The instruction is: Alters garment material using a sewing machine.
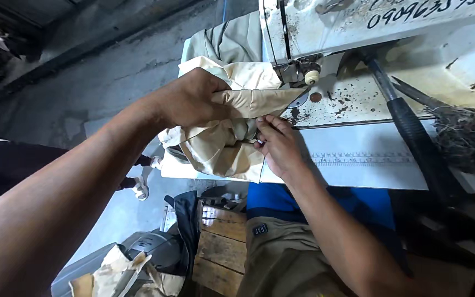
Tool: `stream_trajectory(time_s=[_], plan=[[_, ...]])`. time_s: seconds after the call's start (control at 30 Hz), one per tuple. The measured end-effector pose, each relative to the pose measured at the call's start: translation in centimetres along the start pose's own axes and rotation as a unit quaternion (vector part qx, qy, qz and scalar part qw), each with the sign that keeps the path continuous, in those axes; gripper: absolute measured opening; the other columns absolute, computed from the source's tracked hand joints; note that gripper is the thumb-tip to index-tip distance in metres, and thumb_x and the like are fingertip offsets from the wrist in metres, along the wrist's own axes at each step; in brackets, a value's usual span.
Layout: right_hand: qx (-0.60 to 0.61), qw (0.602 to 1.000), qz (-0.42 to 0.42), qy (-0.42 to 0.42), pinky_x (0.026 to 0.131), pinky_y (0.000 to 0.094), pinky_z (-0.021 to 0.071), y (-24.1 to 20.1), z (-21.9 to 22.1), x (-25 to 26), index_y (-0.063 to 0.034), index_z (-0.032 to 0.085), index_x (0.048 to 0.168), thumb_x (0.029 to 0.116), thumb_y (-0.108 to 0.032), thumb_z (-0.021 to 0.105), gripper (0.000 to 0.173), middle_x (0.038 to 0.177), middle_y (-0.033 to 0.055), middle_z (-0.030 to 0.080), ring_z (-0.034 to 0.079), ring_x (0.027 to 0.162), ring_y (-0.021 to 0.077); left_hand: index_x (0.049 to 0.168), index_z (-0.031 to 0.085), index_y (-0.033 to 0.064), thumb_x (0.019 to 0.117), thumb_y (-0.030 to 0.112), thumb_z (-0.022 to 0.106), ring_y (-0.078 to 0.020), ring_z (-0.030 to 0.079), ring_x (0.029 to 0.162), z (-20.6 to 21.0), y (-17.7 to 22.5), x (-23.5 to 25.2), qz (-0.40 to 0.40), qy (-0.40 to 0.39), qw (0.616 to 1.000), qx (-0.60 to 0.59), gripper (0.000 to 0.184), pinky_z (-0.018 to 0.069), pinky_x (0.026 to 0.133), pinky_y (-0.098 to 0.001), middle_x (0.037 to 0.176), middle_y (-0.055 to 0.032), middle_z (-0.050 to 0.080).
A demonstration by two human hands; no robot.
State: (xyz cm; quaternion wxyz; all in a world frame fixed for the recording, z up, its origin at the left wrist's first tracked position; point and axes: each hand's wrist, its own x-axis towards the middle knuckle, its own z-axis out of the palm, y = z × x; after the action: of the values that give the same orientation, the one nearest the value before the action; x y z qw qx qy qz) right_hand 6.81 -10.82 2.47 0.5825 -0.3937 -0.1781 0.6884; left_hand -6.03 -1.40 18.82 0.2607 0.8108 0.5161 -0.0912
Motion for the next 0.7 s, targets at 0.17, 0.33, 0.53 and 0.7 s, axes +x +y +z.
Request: stream_trajectory(time_s=[0.17,0.33,0.53,0.7], plan=[[0.014,0.997,-0.041,0.066,0.051,0.0197,0.0393,-0.2,1.1,0.7,-0.0188,0.058,0.097,0.1056,-0.025,0.052,0.012,0.075,-0.0059,0.047,0.041,0.054,0.0036,0.093,0.074,0.0102,0.0909,0.014,0.078,-0.0089,0.064,0.059,-0.1,0.7,-0.1,0.009,0.001,1.000,0.007,0.006,0.0544,0.054,-0.0286,0.071,-0.0019,0.069],[0.026,0.998,-0.008,0.060,0.051,0.0204,0.0392,-0.2,0.6,0.7,-0.0164,0.060,0.099,0.1041,-0.020,0.057,0.007,0.081,-0.0039,0.053,0.042,0.056,0.0048,0.093,0.073,0.0102,0.0904,0.012,0.076,-0.0096,0.062,0.062,0.0,0.6,-0.2,0.034,0.000,0.998,0.046,0.005,0.0531,0.058,-0.0313,0.073,-0.0015,0.068],[-0.074,0.973,-0.193,0.101,0.067,0.0268,0.0590,4.3,0.7,-3.4,-0.0034,0.063,0.118,0.0978,-0.009,0.061,0.021,0.096,0.0036,0.065,0.065,0.076,0.0084,0.089,0.073,0.0113,0.0889,0.010,0.077,-0.0081,0.060,0.057,0.0,1.5,-0.3,0.045,-0.002,0.998,0.049,0.003,0.0503,0.053,-0.0299,0.069,0.0001,0.066],[-0.074,0.995,-0.061,0.019,0.090,0.0354,0.0567,5.6,2.2,-3.8,-0.0052,0.059,0.135,0.1056,-0.023,0.054,0.035,0.118,0.0104,0.067,0.066,0.104,0.0145,0.089,0.072,0.0136,0.0863,0.012,0.076,-0.0078,0.060,0.059,1.0,2.5,-0.9,0.076,-0.002,0.995,0.064,0.005,0.0506,0.053,-0.0312,0.071,0.0019,0.066]])
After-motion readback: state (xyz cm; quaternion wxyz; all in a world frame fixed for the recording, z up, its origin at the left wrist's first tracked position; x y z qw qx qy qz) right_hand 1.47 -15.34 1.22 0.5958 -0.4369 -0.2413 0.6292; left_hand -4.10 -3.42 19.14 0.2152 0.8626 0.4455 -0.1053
